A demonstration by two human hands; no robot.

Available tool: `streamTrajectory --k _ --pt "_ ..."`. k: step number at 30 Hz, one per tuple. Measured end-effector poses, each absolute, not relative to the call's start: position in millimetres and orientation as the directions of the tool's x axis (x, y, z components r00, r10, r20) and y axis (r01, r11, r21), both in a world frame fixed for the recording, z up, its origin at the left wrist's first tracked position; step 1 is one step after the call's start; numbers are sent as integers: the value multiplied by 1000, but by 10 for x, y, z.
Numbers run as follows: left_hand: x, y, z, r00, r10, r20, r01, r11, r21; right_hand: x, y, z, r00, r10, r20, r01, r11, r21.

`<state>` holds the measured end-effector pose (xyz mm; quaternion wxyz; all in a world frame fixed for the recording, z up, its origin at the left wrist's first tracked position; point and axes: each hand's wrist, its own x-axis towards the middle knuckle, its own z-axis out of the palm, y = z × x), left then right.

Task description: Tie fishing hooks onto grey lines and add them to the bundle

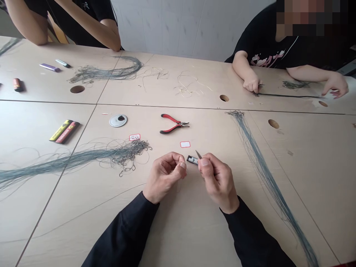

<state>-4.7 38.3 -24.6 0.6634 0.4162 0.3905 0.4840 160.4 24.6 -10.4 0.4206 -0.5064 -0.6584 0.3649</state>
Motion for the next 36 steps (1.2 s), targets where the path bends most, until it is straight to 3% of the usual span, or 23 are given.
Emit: streamTrajectory --k 6,12,18,24,32,36 --pt "-40 393 -253 238 965 -109 -355 191 915 1584 246 -114 -292 951 100 334 199 -921" --pt "-41 392 -267 239 964 -116 -365 200 909 1547 252 -96 -309 945 110 360 223 -906" --pt "-50 386 -243 230 966 -116 -319 187 929 1599 253 -103 -165 969 184 384 235 -893" --pt "-49 387 -276 237 966 -105 -366 189 911 1575 248 -102 -284 954 96 351 196 -916" --pt "-43 385 -292 235 967 -99 -373 184 909 1555 247 -95 -294 950 105 376 217 -901" --pt "-53 383 -266 239 965 -107 -327 183 927 1602 238 -86 -178 968 175 396 234 -888"
